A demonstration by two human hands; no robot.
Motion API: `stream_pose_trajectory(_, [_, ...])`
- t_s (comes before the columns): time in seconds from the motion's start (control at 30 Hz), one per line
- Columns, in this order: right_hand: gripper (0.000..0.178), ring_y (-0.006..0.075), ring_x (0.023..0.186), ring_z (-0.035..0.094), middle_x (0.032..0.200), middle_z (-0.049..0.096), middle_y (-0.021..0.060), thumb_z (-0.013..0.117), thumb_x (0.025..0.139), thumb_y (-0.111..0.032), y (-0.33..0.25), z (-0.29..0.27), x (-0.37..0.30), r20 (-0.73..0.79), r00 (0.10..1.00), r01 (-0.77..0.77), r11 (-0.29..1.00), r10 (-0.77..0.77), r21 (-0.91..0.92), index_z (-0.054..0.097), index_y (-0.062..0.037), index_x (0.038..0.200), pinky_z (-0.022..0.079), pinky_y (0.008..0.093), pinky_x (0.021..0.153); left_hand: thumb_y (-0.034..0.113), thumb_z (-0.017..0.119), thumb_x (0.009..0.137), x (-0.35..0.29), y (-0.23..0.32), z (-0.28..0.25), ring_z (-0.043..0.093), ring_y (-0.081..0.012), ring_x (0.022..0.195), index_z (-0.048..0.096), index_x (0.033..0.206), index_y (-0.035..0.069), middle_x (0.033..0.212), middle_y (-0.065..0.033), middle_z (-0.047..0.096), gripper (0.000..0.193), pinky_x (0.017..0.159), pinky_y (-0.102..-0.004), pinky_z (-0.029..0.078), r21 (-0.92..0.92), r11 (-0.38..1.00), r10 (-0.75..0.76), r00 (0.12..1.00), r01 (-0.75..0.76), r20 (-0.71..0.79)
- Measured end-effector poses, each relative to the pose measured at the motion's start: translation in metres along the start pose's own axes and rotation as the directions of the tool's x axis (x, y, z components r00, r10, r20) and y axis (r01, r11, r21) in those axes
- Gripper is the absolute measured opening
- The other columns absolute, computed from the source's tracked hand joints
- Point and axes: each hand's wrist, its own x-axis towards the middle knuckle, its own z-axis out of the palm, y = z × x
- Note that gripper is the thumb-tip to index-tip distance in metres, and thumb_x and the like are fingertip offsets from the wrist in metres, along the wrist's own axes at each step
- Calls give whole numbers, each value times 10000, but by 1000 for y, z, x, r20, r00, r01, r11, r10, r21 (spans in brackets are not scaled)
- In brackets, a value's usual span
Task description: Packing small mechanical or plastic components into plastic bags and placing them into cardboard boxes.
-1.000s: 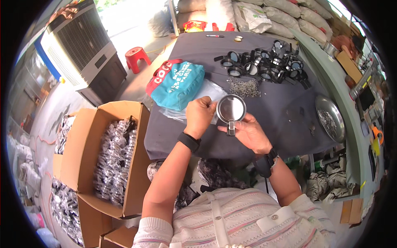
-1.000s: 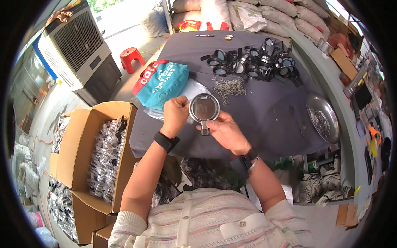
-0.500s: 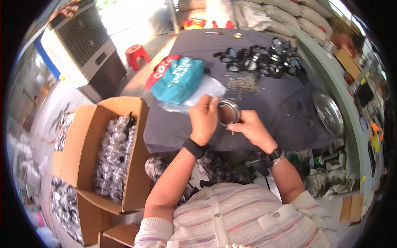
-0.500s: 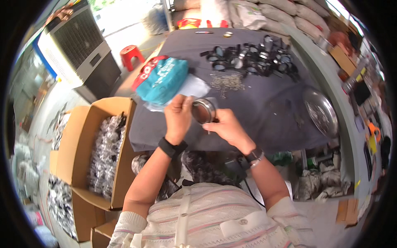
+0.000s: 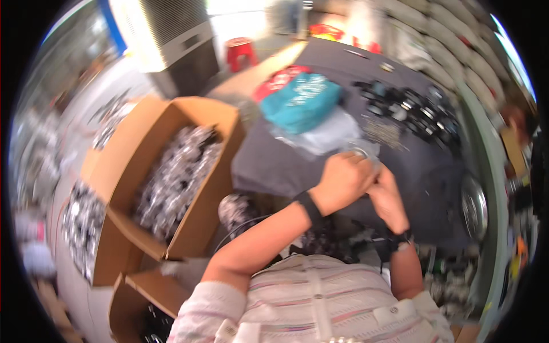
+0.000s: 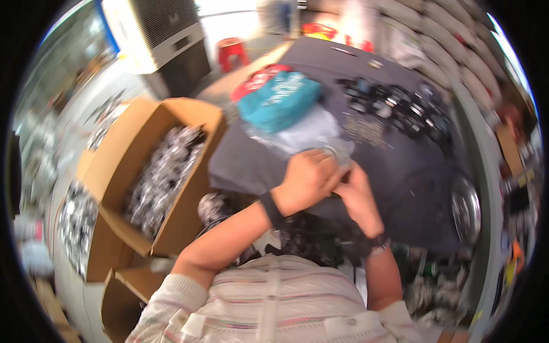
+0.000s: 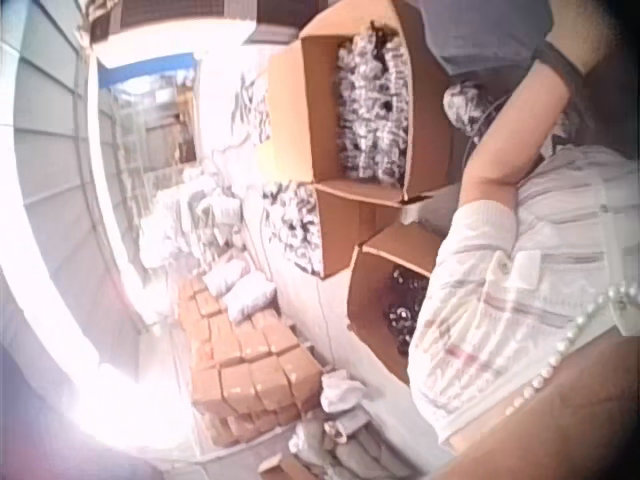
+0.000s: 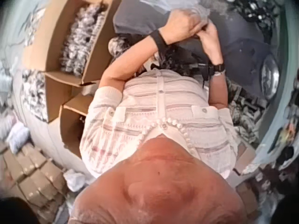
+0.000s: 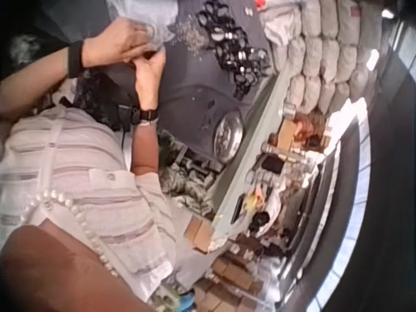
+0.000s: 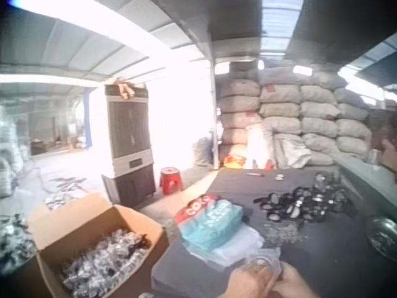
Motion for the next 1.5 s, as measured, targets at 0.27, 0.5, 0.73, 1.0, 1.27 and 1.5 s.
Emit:
stream_pose_trajectory(0.27, [345,130,968,580,1082,592,41,564,848,1,4,-56,-22,-55,992,-81,896,117,437,510,-10,1189,474,271,823,166,650,812,-11,18,21,540,-332,645,554,719,17,669,-135,528,200,585,-406,434,-527,826,124,846,202,518])
stream_pose_trajectory(0.5, [182,270,882,601,907,634,114,562,765,8,-10,-177,-21,-358,859,-352,86,-366,-932,615,-31,934,473,387,785,114,699,707,4,-77,36,592,-359,810,666,822,-1,841,-175,623,166,716,-404,495,361,910,-315,905,203,286])
stream_pose_trajectory(0.73, [62,291,807,606,823,619,99,590,724,-47,-22,-177,7,-165,975,-218,-520,-147,-826,635,-66,762,454,438,728,70,644,673,0,-105,59,607,-308,821,680,691,26,838,-158,618,59,706,-358,512,615,789,-368,803,4,468])
stream_pose_trajectory(1.0, [105,337,852,615,853,622,166,537,753,-10,-8,-142,194,261,909,226,-140,-326,-964,639,-6,775,501,418,746,60,646,651,8,-128,53,630,-319,624,642,623,22,637,-162,617,48,609,-391,510,555,804,-435,846,211,308])
stream_pose_trajectory(1.27, [148,343,950,628,921,662,176,572,763,-24,20,-147,248,92,995,98,-273,35,-957,673,-33,871,500,424,806,135,757,639,22,-132,44,614,-333,652,615,630,-5,636,-180,614,200,633,-393,488,305,723,-683,709,620,177])
stream_pose_trajectory(1.5, [206,351,867,612,835,637,148,716,691,-87,6,-156,248,182,978,195,-130,101,-972,574,-24,825,473,443,729,91,653,717,12,-145,44,624,-381,744,652,696,-4,736,-221,633,97,693,-437,486,199,725,-689,695,659,206])
